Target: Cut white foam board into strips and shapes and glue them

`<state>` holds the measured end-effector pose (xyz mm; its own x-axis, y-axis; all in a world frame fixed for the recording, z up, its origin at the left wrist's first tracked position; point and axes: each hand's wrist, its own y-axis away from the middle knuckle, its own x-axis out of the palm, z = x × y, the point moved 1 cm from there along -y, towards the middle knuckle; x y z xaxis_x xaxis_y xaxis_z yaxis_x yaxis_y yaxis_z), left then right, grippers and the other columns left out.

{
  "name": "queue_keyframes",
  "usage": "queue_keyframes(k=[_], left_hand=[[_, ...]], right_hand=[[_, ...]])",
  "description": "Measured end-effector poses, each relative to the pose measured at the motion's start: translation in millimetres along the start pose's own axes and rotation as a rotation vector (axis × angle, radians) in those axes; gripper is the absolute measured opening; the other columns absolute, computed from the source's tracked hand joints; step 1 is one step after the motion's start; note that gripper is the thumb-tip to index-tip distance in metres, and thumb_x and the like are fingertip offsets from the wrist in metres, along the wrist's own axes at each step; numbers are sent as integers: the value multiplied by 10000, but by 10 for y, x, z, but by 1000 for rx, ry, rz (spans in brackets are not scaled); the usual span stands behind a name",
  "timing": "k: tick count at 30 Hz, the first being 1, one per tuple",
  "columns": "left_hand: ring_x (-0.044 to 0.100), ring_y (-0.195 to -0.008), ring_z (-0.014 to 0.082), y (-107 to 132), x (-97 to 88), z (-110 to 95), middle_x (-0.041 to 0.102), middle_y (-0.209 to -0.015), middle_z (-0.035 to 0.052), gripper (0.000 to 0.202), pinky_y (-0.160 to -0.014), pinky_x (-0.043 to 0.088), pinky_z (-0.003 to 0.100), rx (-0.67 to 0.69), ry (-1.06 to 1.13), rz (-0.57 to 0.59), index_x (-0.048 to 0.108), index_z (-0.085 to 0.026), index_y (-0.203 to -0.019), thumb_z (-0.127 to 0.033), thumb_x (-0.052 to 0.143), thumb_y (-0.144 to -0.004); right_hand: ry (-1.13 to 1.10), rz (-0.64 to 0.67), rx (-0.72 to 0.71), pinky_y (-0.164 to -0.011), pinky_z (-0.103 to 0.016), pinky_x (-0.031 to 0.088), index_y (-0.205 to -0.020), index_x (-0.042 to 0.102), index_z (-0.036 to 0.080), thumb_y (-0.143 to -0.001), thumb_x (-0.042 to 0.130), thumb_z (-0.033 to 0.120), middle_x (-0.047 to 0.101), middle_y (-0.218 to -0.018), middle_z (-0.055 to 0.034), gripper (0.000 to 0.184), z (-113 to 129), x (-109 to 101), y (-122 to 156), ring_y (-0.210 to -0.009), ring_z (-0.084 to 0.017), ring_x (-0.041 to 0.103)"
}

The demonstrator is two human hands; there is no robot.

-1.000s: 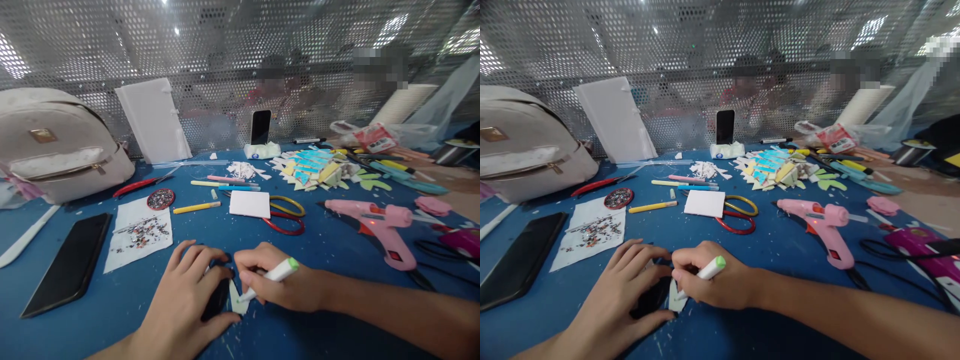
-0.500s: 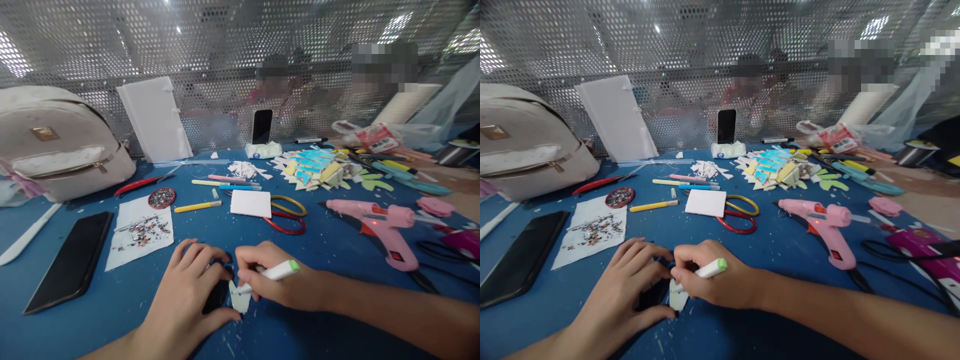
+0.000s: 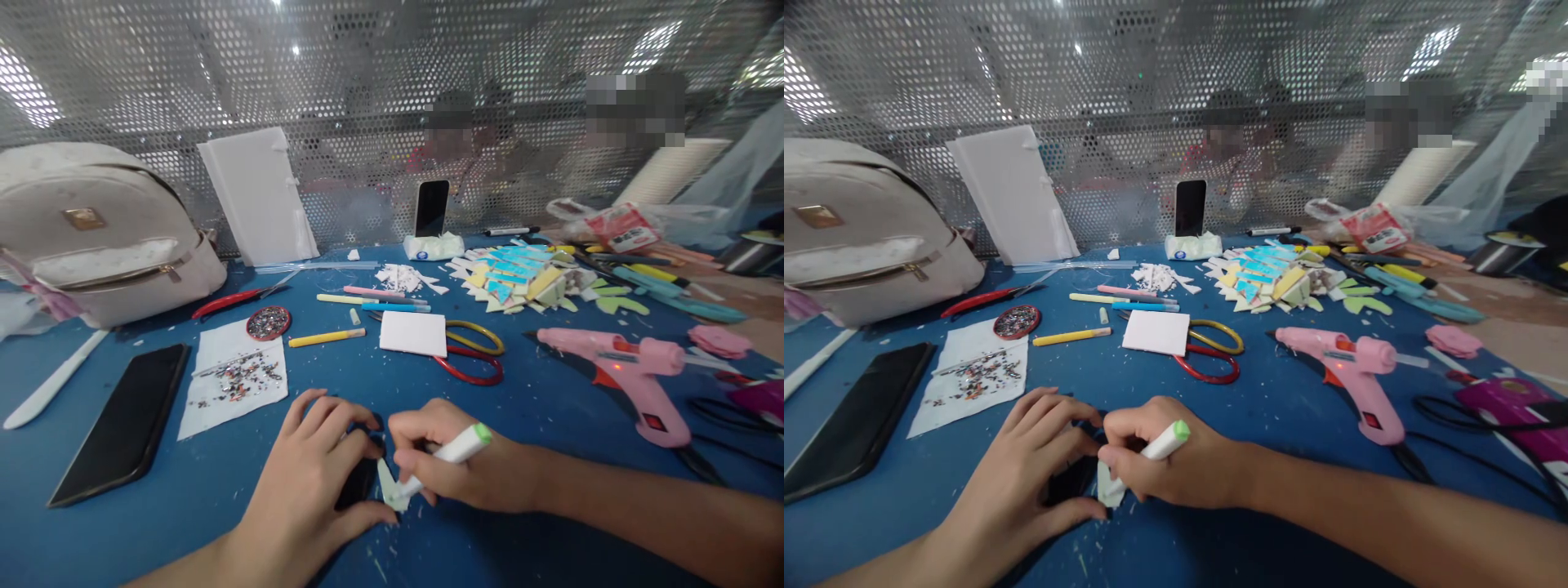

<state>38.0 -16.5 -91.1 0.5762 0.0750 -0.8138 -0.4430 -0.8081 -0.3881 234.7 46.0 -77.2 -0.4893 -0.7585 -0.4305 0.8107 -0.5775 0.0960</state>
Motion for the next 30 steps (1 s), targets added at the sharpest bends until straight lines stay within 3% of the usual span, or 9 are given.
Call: queue_keyframes(k=[11, 13, 17, 21, 30], left_hand=[[608, -1030, 238, 2, 9, 10, 683, -1086, 23, 329, -1031, 344, 483, -13, 18, 17, 640, -245, -960, -550, 702, -854], [609, -1035, 236, 0, 5, 12, 680, -1091, 19, 348, -1033, 348, 480, -12, 7, 17, 637, -242, -958, -565, 702, -845], [604, -1047, 239, 12, 14, 18, 679, -1104, 14, 338, -1042, 334, 485, -19, 9, 21, 629, -252, -968, -559, 702, -849], [596, -1056, 238, 22, 26, 18, 677, -1110, 12, 261, -1049, 301, 480, -34, 36, 20, 626, -260, -976, -496, 694, -885], [593, -1056, 241, 13, 20, 29, 674, -1107, 13, 301, -1051, 283, 473, -31, 43, 41, 622, -258, -974, -519, 716, -858]], right_hand=[[44, -53, 23, -545, -232, 397, -648, 473, 200, -938, 396, 310, 539, -538, 16, 320, 48, -30, -8, -533, -134, 543], [55, -14, 17, -563, -237, 405, -642, 465, 201, -937, 396, 304, 544, -535, 14, 320, 55, -25, -5, -538, -137, 548], [49, -45, 18, -560, -242, 406, -643, 467, 200, -943, 392, 308, 548, -538, 14, 328, 27, -22, -2, -525, -138, 550], [56, 3, 2, -570, -247, 407, -639, 457, 200, -966, 354, 333, 516, -508, 22, 368, 1, -23, 4, -499, -135, 532], [26, -34, 14, -552, -235, 414, -631, 484, 193, -957, 363, 340, 529, -513, 17, 377, -1, -19, -7, -490, -129, 530]])
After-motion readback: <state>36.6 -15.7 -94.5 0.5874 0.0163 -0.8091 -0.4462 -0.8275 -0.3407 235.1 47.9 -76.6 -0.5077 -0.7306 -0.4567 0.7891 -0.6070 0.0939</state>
